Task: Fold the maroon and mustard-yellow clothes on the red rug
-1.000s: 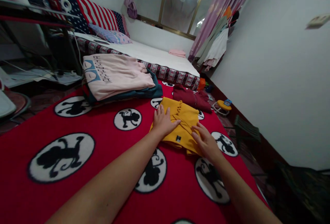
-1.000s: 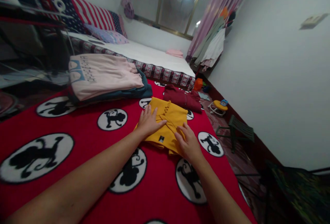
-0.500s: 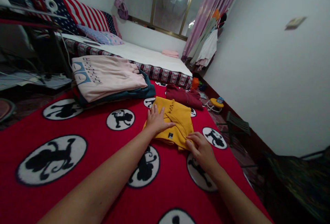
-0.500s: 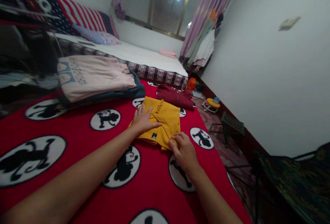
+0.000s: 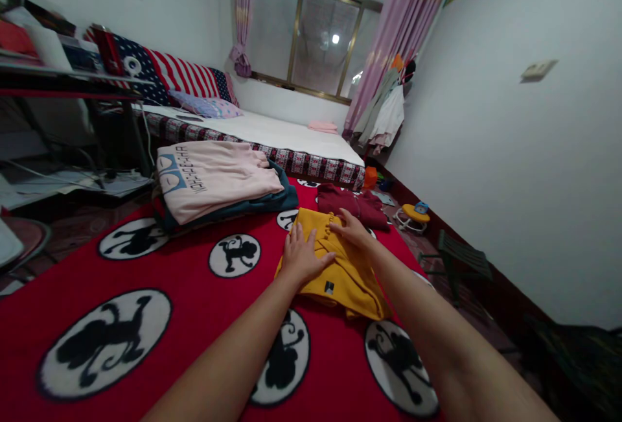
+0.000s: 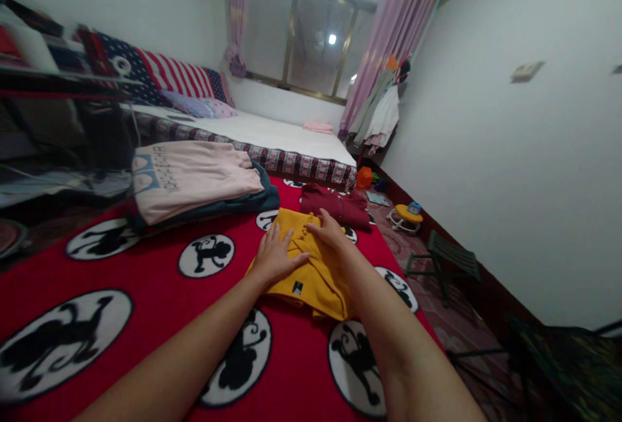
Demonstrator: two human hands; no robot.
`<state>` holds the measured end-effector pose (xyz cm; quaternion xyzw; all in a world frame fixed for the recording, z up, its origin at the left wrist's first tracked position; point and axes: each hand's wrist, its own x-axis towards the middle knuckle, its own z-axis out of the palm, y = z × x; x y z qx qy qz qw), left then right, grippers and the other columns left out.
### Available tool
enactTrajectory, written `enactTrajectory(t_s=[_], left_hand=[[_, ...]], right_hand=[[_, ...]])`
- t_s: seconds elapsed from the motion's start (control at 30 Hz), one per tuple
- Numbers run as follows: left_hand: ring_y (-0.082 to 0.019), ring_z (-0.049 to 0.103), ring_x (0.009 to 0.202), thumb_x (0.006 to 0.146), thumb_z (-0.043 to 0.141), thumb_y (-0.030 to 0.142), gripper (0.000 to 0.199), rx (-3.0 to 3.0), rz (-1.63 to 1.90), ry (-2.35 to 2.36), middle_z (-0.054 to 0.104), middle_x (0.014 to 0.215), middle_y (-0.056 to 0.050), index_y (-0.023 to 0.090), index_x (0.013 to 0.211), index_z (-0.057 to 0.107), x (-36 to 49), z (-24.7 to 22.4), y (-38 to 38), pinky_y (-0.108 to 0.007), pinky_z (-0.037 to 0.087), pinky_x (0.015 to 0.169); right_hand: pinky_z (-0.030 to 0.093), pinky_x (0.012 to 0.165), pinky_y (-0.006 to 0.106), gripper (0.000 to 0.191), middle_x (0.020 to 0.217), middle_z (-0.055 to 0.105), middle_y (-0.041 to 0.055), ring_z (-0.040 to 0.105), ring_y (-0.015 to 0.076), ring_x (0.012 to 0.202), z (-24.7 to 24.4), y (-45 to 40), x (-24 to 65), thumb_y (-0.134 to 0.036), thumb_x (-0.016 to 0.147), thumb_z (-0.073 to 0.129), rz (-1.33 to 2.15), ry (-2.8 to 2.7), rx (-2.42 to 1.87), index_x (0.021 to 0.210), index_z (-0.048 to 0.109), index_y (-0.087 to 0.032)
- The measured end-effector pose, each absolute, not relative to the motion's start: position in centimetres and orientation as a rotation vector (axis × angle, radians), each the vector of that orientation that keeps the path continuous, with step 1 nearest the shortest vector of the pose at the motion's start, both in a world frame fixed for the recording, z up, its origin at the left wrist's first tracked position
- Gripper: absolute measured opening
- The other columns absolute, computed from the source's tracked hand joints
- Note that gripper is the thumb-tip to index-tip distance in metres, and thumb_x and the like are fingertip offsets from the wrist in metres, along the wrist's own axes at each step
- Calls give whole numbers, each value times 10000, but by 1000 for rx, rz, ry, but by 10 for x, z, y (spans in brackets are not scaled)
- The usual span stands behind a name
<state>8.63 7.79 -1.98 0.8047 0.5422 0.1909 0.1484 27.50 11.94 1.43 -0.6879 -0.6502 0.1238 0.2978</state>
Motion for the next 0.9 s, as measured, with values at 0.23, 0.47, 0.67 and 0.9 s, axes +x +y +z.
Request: enactTrajectory(t_s=[0.23,0.47,0.67,0.9], left_hand=[[-347,131,1476,781,487,732,863,2270,653,1510,201,1594,-164,188,1450,438,85,-22,79,-479,162,1182],[-333,354,1394,805,622,517,593,1927,1062,1184,443,1472,-182,162,1279,609,81,-28,94,-476,261,1150],[-198,662,975,869,547,330,309,790,1491,822,684,1085,-140,126,1080,643,53,-27,128,-276,545,765],[-107,644,699,897,467,272,218,553,1583,862,657,912,-77,125,989,599,43,-30,138,-194,510,593]], right_hand=[[521,674,287,380,857,742,64,679,218,744,44,138,282,-338,600,833,636,-2001,-1869,903,729,-134],[431,606,219,330,861,703,16,622,167,746,57,113,263,-249,594,759,472,-2122,-1930,896,649,-173],[460,679,247,345,883,685,20,615,187,810,97,91,260,-200,577,742,273,-2119,-1813,898,615,-177],[526,565,248,372,785,705,8,646,170,665,175,103,245,-207,507,819,690,-1941,-1652,842,664,-165]])
